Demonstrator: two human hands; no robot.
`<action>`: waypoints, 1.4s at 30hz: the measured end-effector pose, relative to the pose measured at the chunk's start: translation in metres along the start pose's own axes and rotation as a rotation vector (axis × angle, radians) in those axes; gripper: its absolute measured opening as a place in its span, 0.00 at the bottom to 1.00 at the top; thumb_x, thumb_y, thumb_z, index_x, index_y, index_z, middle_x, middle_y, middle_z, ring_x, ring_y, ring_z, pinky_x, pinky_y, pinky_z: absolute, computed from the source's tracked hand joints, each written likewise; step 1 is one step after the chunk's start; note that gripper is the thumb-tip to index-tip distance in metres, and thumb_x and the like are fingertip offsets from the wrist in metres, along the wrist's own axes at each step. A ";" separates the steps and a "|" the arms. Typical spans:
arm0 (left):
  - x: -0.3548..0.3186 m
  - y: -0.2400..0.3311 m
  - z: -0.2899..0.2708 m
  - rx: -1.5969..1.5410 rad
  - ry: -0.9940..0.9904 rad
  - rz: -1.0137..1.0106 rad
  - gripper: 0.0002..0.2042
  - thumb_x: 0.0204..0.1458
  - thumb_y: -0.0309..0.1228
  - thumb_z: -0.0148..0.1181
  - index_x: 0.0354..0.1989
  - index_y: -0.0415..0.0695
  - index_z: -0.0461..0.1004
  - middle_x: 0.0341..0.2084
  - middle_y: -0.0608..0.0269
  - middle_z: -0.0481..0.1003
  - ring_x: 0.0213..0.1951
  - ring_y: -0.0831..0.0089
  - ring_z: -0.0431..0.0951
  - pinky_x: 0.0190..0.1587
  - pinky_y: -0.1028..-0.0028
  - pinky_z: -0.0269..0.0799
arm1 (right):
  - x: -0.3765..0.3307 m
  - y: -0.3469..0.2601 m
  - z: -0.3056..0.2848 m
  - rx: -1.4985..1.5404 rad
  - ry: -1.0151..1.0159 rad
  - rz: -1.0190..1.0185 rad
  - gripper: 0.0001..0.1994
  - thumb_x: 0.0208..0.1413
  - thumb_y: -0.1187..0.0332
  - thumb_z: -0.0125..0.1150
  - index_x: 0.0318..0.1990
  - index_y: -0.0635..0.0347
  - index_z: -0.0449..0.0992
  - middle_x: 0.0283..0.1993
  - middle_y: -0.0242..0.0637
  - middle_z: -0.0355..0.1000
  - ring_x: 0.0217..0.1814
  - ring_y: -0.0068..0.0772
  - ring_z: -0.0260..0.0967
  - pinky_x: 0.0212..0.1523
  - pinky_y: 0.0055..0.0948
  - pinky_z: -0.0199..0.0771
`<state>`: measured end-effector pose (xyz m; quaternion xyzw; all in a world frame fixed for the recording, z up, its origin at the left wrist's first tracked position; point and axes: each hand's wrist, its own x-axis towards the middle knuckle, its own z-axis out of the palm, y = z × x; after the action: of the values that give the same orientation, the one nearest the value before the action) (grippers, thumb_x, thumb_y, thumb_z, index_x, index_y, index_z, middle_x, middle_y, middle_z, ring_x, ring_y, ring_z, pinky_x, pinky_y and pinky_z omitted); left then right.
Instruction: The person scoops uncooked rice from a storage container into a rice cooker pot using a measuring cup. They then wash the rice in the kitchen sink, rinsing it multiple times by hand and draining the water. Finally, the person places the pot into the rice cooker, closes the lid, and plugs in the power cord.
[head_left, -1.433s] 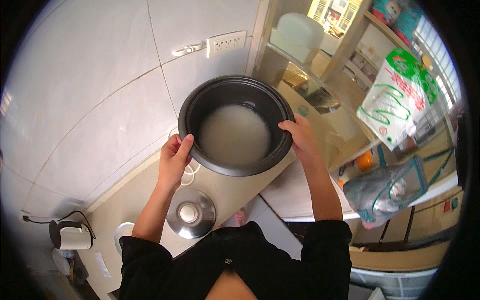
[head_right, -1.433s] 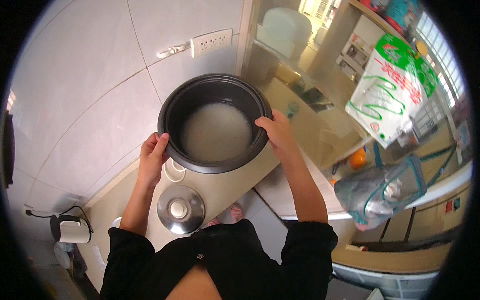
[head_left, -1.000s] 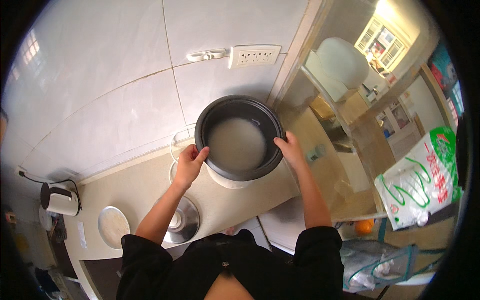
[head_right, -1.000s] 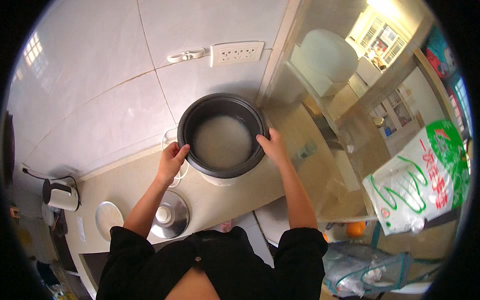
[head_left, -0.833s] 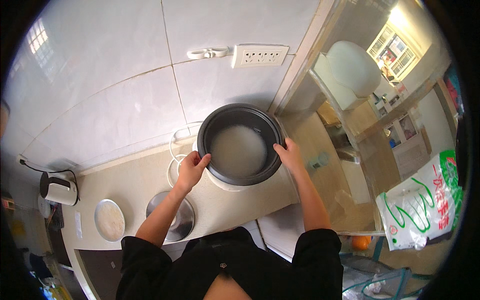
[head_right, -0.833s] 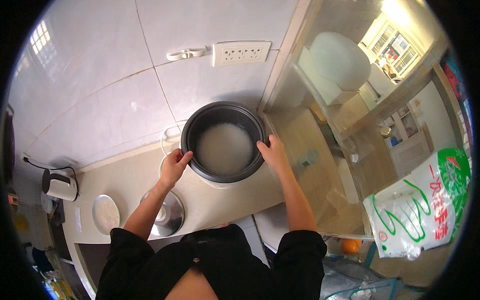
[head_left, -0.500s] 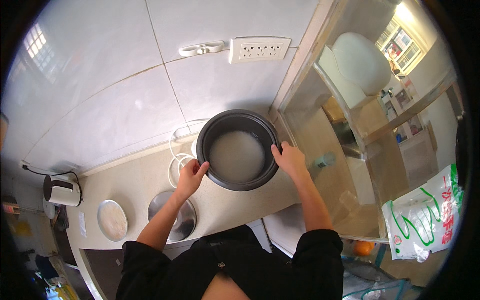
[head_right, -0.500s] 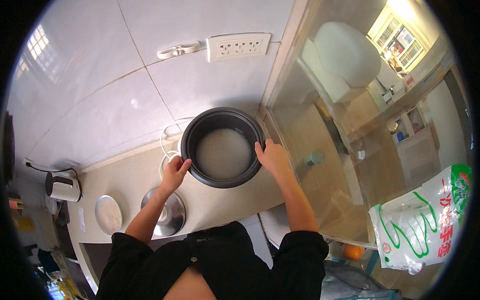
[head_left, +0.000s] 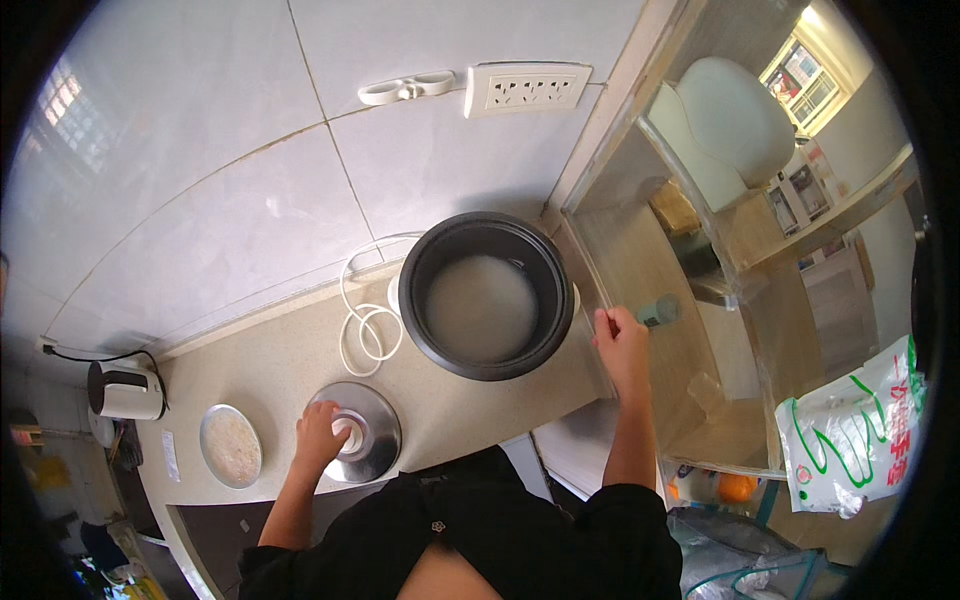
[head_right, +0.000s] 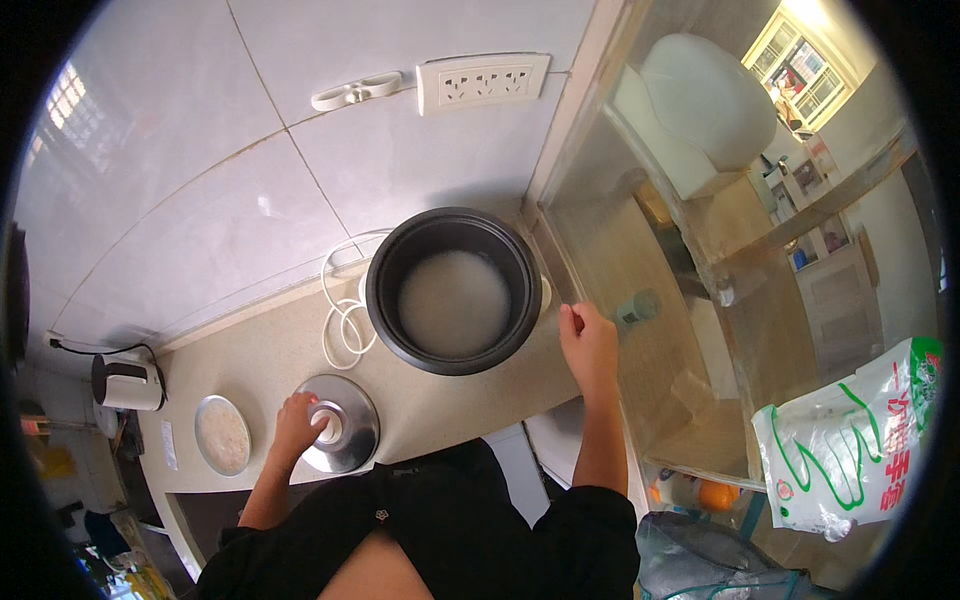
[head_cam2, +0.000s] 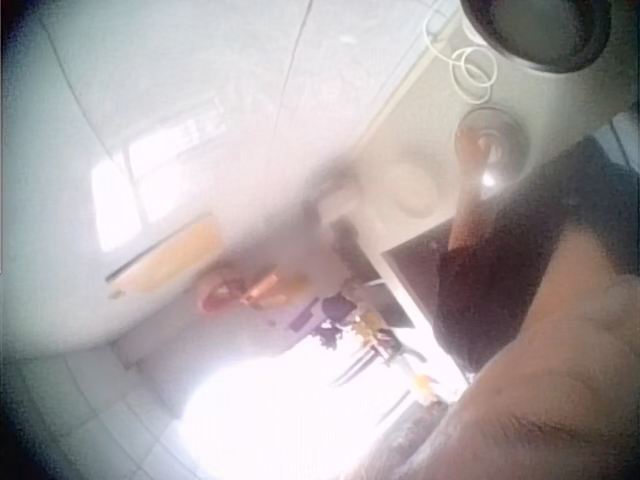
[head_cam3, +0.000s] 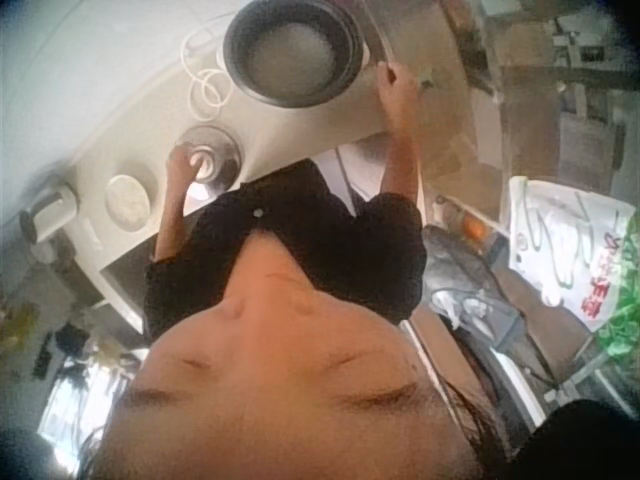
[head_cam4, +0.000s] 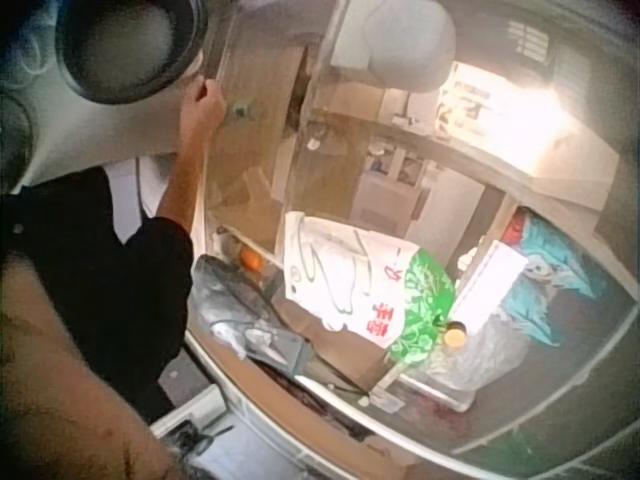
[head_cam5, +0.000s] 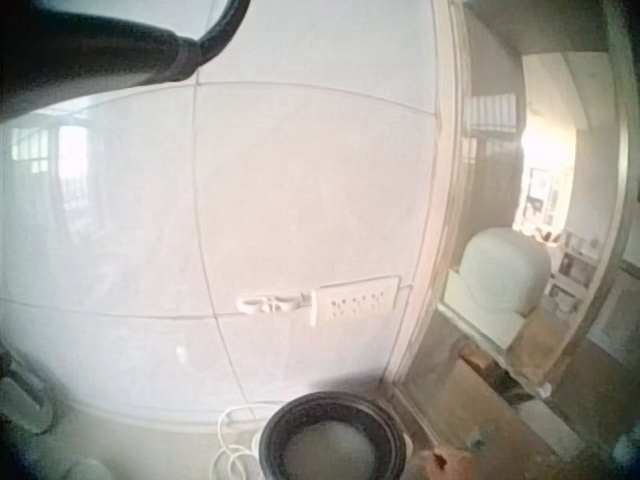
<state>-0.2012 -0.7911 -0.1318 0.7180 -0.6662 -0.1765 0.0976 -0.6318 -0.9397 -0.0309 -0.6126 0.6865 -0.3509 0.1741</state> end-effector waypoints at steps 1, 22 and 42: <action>-0.006 -0.006 0.008 -0.027 -0.038 -0.012 0.19 0.33 0.33 0.62 0.36 0.44 0.67 0.34 0.58 0.69 0.38 0.58 0.69 0.40 0.63 0.66 | -0.002 0.003 -0.001 -0.002 -0.009 -0.002 0.09 0.50 0.68 0.54 0.24 0.64 0.68 0.17 0.44 0.65 0.17 0.40 0.62 0.21 0.31 0.61; -0.005 0.008 -0.052 -0.173 0.251 -0.075 0.19 0.30 0.26 0.61 0.35 0.39 0.67 0.32 0.51 0.68 0.36 0.54 0.70 0.38 0.63 0.67 | 0.042 -0.057 0.129 -0.459 -0.896 -0.883 0.18 0.46 0.76 0.45 0.47 0.65 0.66 0.59 0.48 0.53 0.58 0.50 0.54 0.53 0.40 0.60; 0.020 0.012 -0.066 -0.219 0.292 -0.037 0.18 0.31 0.29 0.61 0.35 0.41 0.69 0.32 0.52 0.70 0.35 0.55 0.71 0.37 0.64 0.68 | 0.036 -0.035 0.151 -0.482 -0.846 -1.008 0.15 0.41 0.76 0.47 0.40 0.61 0.72 0.45 0.51 0.67 0.47 0.47 0.65 0.47 0.38 0.66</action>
<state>-0.1863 -0.8188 -0.0689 0.7333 -0.6082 -0.1440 0.2676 -0.5125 -1.0156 -0.1049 -0.9618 0.2505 0.0417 0.1018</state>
